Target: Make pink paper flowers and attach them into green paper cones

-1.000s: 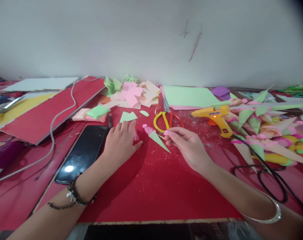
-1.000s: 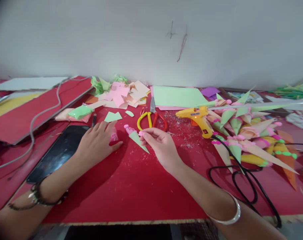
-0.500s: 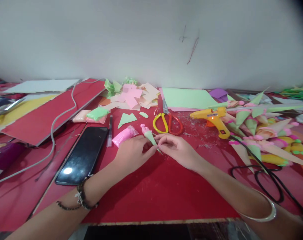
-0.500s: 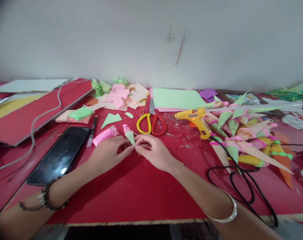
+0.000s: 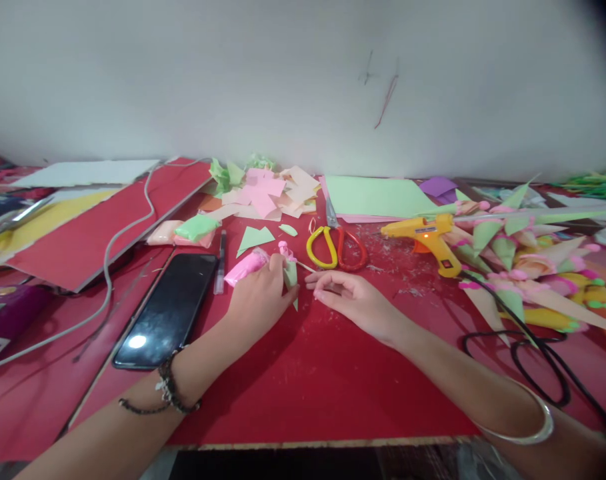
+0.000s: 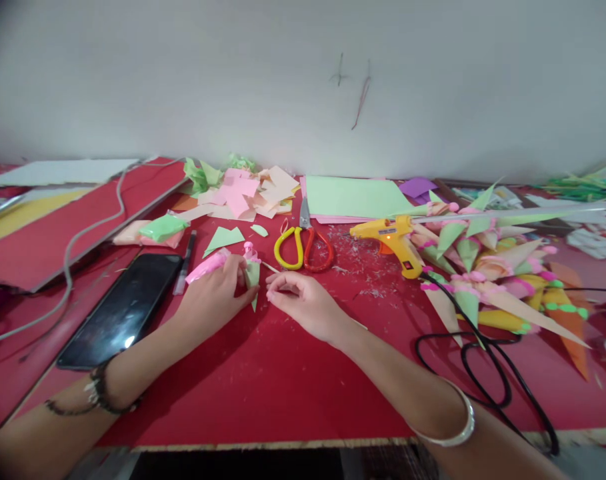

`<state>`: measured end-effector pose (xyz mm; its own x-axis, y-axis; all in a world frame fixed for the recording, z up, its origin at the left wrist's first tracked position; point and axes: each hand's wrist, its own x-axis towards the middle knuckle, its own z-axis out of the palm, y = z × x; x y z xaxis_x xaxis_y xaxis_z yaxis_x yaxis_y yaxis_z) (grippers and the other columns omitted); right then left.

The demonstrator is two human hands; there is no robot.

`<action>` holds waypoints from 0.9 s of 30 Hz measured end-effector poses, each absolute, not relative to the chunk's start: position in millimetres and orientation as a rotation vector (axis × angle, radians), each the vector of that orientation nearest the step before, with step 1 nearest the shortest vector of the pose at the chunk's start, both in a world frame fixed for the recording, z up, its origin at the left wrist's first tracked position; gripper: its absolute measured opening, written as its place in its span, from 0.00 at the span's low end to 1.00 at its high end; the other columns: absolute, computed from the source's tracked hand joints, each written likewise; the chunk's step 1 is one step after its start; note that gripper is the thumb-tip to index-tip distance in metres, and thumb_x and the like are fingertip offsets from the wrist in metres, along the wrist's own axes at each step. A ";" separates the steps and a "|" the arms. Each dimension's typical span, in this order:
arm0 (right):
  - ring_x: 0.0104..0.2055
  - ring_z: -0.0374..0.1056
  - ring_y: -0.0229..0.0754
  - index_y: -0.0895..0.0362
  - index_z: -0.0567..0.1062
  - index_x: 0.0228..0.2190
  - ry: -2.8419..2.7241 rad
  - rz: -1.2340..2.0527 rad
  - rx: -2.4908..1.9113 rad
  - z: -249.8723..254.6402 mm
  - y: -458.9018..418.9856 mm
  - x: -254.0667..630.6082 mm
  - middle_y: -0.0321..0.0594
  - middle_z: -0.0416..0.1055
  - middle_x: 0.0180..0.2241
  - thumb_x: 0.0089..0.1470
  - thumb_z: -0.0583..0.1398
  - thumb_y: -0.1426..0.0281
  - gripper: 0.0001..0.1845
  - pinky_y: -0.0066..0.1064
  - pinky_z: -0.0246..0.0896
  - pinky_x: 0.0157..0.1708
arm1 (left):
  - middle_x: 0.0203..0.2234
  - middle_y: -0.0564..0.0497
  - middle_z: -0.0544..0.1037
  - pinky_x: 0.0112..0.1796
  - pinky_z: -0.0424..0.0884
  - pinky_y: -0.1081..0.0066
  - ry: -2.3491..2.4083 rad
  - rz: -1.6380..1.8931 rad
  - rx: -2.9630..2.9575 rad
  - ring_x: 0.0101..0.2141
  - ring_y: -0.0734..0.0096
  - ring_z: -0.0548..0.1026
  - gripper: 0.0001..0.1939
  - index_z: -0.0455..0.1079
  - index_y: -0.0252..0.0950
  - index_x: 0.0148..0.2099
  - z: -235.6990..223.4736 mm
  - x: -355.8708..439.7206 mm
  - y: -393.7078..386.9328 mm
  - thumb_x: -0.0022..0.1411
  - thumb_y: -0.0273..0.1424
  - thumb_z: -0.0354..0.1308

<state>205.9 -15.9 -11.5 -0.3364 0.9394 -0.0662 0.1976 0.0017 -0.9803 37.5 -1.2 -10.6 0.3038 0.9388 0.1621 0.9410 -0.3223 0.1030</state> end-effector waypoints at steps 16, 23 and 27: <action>0.40 0.63 0.37 0.56 0.66 0.27 -1.686 1.304 -1.181 -13.3 -14.8 209.0 0.37 0.66 0.34 0.49 0.55 0.68 0.04 0.30 0.58 0.40 | 0.33 0.47 0.71 0.20 0.59 0.75 -1.509 -0.154 -2.585 0.30 0.65 0.72 0.14 0.60 0.36 0.45 -8.1 34.9 -3.3 0.58 0.37 0.47; 0.35 0.63 0.35 0.57 0.67 0.27 -1.634 1.321 -1.182 -13.0 -14.5 211.2 0.36 0.66 0.30 0.49 0.56 0.68 0.05 0.27 0.58 0.37 | 0.29 0.48 0.72 0.19 0.59 0.75 -1.630 -0.027 -2.527 0.28 0.65 0.73 0.09 0.60 0.33 0.39 -5.6 34.2 2.8 0.62 0.31 0.41; 0.28 0.62 0.31 0.57 0.67 0.26 -1.516 1.310 -1.185 -9.7 -15.6 210.7 0.32 0.65 0.25 0.47 0.58 0.68 0.05 0.24 0.58 0.31 | 0.27 0.46 0.72 0.19 0.60 0.74 -1.680 0.007 -2.414 0.24 0.65 0.73 0.14 0.59 0.31 0.41 -6.6 32.4 5.6 0.64 0.33 0.36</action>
